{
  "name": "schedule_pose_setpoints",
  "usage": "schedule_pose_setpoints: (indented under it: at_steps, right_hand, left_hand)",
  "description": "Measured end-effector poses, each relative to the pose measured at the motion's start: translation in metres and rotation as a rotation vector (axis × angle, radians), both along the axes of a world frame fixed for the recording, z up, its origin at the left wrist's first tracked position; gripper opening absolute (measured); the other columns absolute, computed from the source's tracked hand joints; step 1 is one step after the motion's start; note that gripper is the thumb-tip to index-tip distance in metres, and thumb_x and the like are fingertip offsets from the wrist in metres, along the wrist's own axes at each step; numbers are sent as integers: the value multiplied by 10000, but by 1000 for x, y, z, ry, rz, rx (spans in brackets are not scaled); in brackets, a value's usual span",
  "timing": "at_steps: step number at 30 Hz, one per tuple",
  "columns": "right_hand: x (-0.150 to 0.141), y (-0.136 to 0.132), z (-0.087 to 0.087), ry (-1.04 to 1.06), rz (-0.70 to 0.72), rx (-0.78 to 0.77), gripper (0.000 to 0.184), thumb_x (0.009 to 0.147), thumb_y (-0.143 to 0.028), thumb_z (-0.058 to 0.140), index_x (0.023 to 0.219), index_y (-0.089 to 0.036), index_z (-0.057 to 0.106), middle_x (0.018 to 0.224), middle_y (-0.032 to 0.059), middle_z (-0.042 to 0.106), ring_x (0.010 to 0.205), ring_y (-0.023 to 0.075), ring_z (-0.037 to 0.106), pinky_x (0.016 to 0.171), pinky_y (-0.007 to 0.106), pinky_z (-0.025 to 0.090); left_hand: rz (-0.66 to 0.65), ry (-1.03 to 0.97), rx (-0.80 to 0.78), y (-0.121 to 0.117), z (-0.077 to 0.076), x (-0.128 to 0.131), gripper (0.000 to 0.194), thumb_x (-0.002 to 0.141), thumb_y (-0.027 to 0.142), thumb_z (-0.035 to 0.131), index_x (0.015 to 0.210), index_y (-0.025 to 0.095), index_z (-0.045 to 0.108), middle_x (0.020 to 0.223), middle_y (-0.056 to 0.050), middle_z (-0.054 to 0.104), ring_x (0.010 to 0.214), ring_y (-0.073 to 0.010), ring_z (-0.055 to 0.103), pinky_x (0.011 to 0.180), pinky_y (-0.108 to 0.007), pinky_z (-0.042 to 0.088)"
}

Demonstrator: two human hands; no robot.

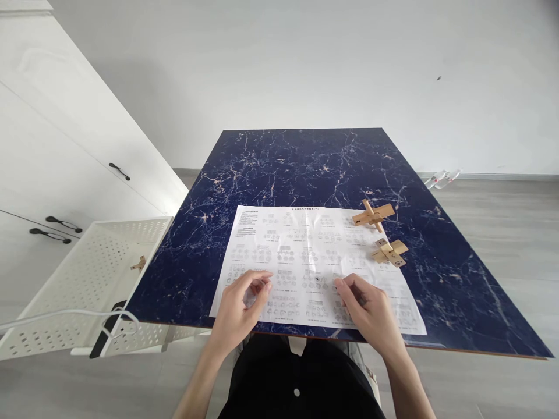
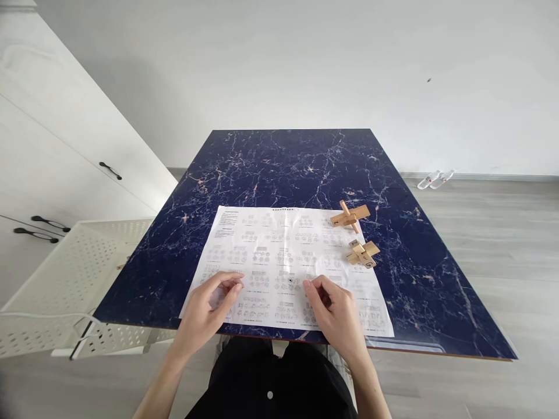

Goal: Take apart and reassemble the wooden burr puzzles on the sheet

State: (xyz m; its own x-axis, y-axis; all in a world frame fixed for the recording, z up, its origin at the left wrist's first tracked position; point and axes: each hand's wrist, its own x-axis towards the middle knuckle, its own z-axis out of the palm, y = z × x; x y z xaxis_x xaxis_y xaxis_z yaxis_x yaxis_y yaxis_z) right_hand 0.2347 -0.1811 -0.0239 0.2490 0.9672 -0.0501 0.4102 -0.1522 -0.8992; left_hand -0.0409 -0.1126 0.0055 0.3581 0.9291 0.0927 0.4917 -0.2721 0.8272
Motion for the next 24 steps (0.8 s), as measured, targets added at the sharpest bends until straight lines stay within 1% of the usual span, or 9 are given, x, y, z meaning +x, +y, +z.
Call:
schedule_pose_setpoints:
  at_steps: [8,24]
  right_hand:
    - [0,2,1,-20,3,12,532,1083,-633,541,729,-236,520,621,-26,464,553,145,411,522,287,338]
    - [0,2,2,4,3,9,552,1071,-668,539,724,-242,501,620,-33,434,552,147,380,522,290,315]
  left_hand:
    - [-2,1,8,0,1,1,221,1092,405,614,1205,257,733,1042,-35,801,901,-205,765,815,-322,655]
    - [-5,-3,10,0,-1,1,203,1091,391,615,1200,264,731,1010,-22,795,877,-195,757,805,-310,650]
